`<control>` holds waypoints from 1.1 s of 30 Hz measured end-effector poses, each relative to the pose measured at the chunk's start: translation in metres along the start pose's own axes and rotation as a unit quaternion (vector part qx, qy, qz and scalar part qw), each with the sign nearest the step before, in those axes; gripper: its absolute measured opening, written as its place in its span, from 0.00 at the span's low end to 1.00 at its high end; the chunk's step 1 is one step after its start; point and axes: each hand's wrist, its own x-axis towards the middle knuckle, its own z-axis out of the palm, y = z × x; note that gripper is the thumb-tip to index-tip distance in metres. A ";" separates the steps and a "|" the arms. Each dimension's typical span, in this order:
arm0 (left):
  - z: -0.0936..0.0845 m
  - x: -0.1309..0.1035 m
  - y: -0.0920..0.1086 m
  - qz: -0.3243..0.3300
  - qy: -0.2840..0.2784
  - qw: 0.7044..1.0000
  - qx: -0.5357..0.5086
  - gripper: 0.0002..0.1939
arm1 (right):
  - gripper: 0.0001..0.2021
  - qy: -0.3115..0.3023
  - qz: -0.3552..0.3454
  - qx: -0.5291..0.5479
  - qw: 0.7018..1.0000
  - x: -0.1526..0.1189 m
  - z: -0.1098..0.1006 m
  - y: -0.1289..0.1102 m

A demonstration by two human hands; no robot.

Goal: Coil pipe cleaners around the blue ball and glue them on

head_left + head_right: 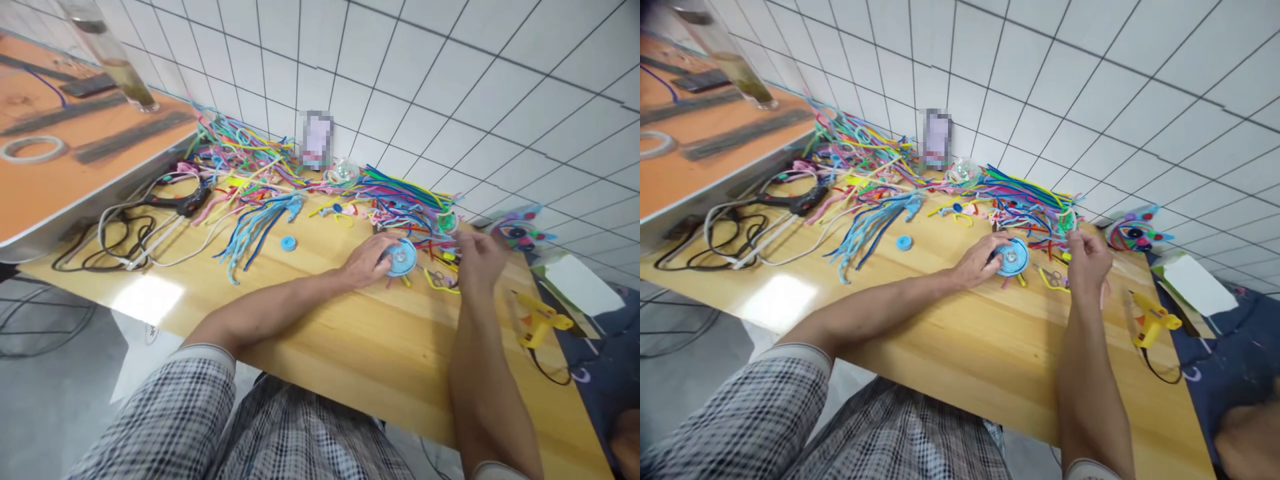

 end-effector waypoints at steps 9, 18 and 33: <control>-0.008 -0.004 -0.002 -0.055 -0.013 0.998 0.003 0.18 | 0.13 -0.120 -0.136 0.019 0.983 -0.060 0.014 -0.021; -0.014 -0.007 0.003 -0.086 -0.024 0.996 0.015 0.22 | 0.09 -0.262 -0.376 0.025 0.888 -0.140 -0.003 -0.013; -0.015 -0.002 0.002 -0.092 0.006 0.995 0.034 0.29 | 0.07 -0.277 -0.393 0.012 0.877 -0.152 0.012 -0.002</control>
